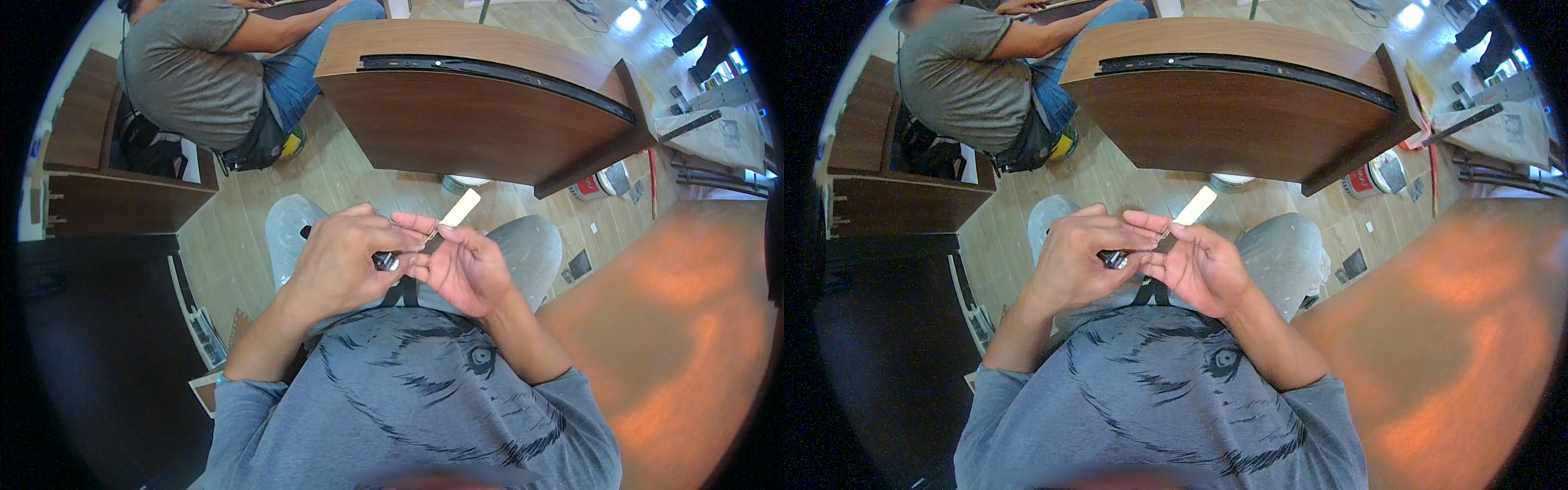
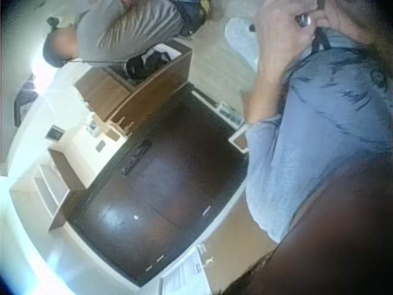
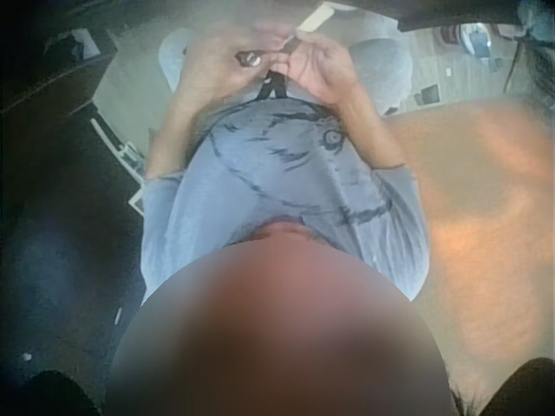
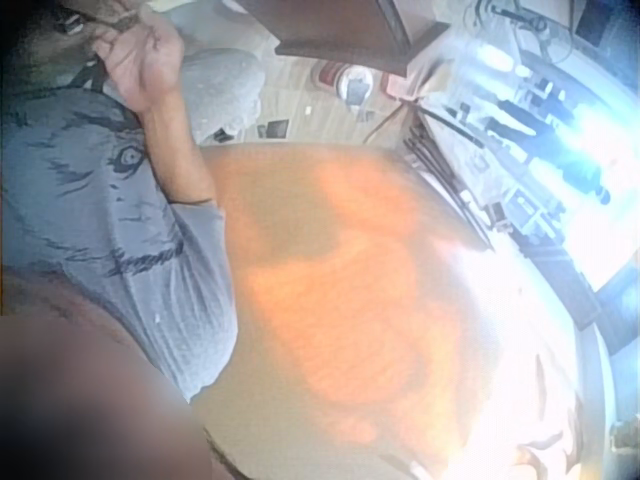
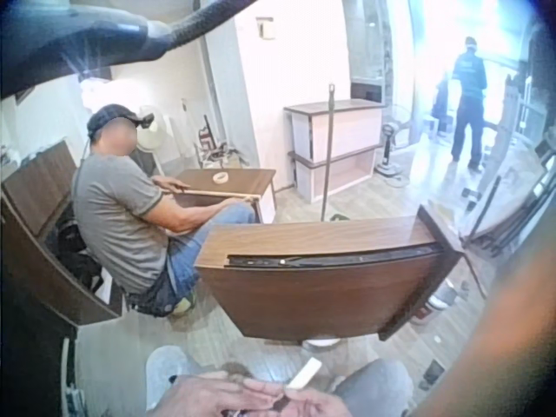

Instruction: The person applies edge banding to a wooden drawer front using a utility knife and a small metal tool. They trim the excess banding along the edges and press it into place, then flip the drawer to work on the opposite side.

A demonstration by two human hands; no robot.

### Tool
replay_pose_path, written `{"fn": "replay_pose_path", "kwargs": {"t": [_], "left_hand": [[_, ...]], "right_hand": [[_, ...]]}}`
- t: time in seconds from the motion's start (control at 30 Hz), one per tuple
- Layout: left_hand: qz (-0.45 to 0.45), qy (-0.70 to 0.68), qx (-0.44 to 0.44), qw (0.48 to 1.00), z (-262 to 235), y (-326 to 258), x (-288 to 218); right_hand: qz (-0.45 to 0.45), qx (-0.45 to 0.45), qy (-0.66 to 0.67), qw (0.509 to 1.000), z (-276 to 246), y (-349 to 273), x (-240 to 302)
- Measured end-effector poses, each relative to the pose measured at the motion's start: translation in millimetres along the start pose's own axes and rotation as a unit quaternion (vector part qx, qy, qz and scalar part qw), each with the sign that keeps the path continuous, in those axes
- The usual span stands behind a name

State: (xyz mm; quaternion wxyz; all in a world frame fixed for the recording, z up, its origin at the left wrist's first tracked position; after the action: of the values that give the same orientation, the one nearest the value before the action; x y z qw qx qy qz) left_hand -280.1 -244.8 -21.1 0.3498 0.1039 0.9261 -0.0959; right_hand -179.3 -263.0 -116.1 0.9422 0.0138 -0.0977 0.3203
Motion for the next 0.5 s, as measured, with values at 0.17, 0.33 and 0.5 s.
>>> {"fn": "replay_pose_path", "kwargs": {"t": [0.17,0.33,0.5], "left_hand": [[-0.023,0.004,-0.004,1.000,7,1,1],[-0.016,0.003,-0.025,1.000,12,-1,4],[-0.019,-0.004,-0.087,0.996,10,-7,6]], "right_hand": [[-0.008,-0.019,-0.007,1.000,-4,-6,-1],[-0.010,-0.027,0.008,1.000,-5,-7,-2],[-0.017,-0.036,0.016,0.999,-8,-7,-1]]}}
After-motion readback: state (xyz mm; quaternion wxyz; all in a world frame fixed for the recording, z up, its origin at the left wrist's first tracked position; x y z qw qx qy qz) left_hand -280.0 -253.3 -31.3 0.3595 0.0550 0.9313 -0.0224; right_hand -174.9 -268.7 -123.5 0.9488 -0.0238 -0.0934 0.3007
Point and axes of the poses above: each hand's wrist, its own y-axis towards the middle knuckle, its own z-axis out of the palm, x = y × z, the point moved 9 cm from there along y, towards the middle knuckle, and after that the axes turned 13 degrees about -z, right-handed, at the moved point
